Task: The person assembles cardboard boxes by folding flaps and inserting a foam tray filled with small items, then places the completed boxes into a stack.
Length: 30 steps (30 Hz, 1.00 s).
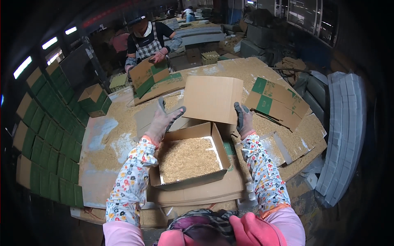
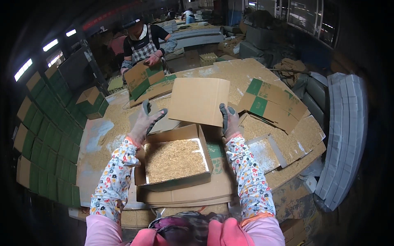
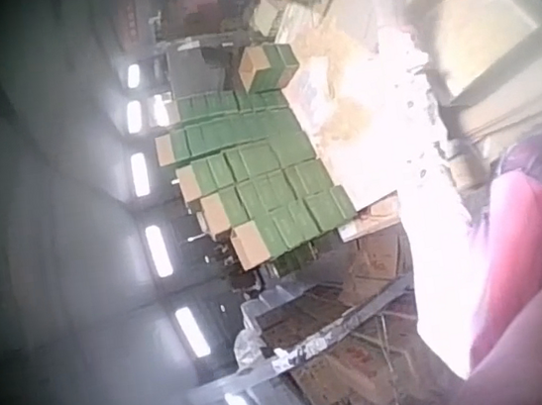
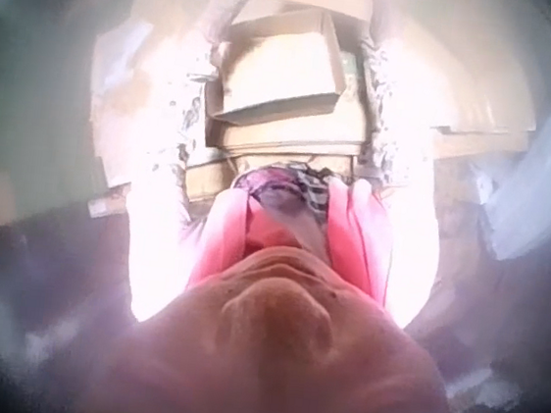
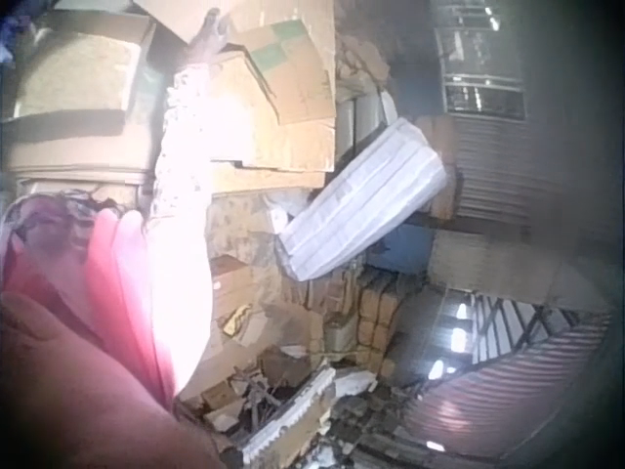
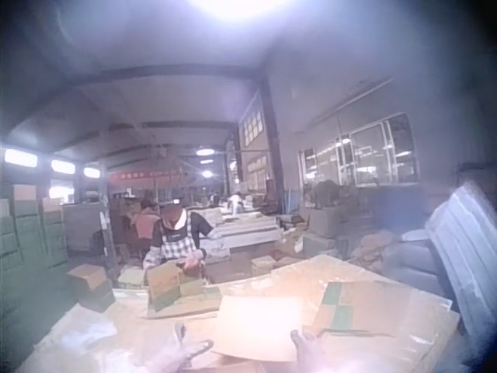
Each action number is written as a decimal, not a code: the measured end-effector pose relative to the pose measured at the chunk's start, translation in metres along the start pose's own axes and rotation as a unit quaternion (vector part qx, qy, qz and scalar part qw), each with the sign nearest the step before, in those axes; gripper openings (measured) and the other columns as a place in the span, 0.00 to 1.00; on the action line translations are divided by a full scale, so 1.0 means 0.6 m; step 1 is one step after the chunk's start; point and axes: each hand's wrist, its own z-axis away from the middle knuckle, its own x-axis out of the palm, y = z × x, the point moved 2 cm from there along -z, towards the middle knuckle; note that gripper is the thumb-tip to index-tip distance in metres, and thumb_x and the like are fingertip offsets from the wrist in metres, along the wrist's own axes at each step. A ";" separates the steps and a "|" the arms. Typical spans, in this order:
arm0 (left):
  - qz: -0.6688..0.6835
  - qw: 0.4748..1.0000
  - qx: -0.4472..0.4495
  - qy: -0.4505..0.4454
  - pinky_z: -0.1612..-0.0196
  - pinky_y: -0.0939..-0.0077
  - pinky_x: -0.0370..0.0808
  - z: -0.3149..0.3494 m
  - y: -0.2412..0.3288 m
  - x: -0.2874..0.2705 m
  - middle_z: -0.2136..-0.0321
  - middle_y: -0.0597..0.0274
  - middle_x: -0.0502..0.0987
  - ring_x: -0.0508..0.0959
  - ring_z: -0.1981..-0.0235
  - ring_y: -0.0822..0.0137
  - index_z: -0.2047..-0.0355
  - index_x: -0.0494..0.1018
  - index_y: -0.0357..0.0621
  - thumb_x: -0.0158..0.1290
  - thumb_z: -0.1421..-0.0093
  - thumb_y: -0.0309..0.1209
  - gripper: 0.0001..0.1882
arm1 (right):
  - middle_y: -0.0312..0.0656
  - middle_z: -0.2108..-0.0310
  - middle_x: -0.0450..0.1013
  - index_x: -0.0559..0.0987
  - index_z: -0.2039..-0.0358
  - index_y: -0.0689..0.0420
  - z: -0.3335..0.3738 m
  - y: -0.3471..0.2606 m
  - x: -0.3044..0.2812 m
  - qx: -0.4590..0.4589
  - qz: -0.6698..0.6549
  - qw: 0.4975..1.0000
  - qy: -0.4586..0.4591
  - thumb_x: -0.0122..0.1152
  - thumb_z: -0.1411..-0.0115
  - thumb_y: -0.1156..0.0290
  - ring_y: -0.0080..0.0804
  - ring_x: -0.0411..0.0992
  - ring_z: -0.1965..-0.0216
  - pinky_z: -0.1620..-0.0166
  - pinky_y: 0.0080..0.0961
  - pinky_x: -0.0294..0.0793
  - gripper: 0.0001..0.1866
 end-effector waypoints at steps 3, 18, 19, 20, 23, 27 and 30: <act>0.180 0.976 -0.012 -0.123 0.56 0.78 0.72 -0.054 0.011 0.062 0.56 0.59 0.70 0.71 0.58 0.70 0.46 0.60 0.36 0.64 0.51 0.28 0.34 | 0.44 0.66 0.74 0.76 0.60 0.64 -0.021 0.046 -0.031 -0.111 0.104 0.985 -0.080 0.55 0.42 0.70 0.35 0.72 0.65 0.63 0.28 0.70 0.12; -0.199 0.971 0.094 0.097 0.75 0.73 0.73 -0.025 -0.039 0.032 0.80 0.62 0.75 0.73 0.81 0.70 0.67 0.74 0.34 0.57 0.43 0.41 0.18 | 0.44 0.63 0.75 0.74 0.57 0.62 -0.095 0.191 -0.040 0.225 -0.217 0.943 0.117 0.58 0.44 0.80 0.35 0.75 0.64 0.61 0.25 0.76 0.13; -0.263 0.909 0.248 0.206 0.74 0.73 0.73 -0.002 -0.047 0.002 0.79 0.62 0.75 0.74 0.81 0.70 0.67 0.74 0.34 0.55 0.41 0.42 0.19 | 0.46 0.61 0.75 0.75 0.56 0.60 -0.097 0.185 -0.054 0.124 0.217 0.968 0.002 0.58 0.45 0.78 0.40 0.75 0.62 0.59 0.27 0.75 0.14; 0.003 0.980 -0.029 0.198 0.73 0.74 0.73 0.035 0.025 -0.003 0.77 0.61 0.76 0.75 0.79 0.70 0.66 0.73 0.33 0.53 0.39 0.40 0.18 | 0.48 0.58 0.75 0.75 0.55 0.57 -0.092 0.184 -0.107 -0.009 0.613 0.783 -0.099 0.58 0.45 0.77 0.44 0.75 0.61 0.58 0.30 0.74 0.16; -0.065 0.991 -0.020 0.118 0.78 0.75 0.72 0.132 0.036 -0.053 0.82 0.58 0.74 0.74 0.83 0.70 0.57 0.69 0.31 0.58 0.43 0.37 0.21 | 0.51 0.51 0.71 0.67 0.44 0.54 -0.118 0.239 -0.261 0.213 0.653 0.720 -0.095 0.61 0.47 0.69 0.52 0.68 0.50 0.47 0.35 0.67 0.29; -0.510 0.855 -0.042 -0.085 0.56 0.58 0.74 0.306 -0.071 -0.047 0.65 0.33 0.75 0.78 0.61 0.45 0.36 0.36 0.32 0.43 0.39 0.34 0.39 | 0.58 0.43 0.61 0.59 0.40 0.64 -0.011 -0.013 -0.032 -0.102 0.426 0.896 -0.078 0.60 0.45 0.56 0.54 0.59 0.42 0.38 0.37 0.55 0.38; -0.568 0.782 -0.075 -0.246 0.52 0.71 0.72 0.282 -0.045 -0.035 0.56 0.45 0.75 0.74 0.52 0.53 0.40 0.55 0.30 0.39 0.39 0.26 0.27 | 0.56 0.42 0.59 0.59 0.40 0.62 0.135 -0.215 0.132 -0.196 0.364 0.756 -0.507 0.58 0.43 0.55 0.54 0.56 0.39 0.38 0.41 0.55 0.37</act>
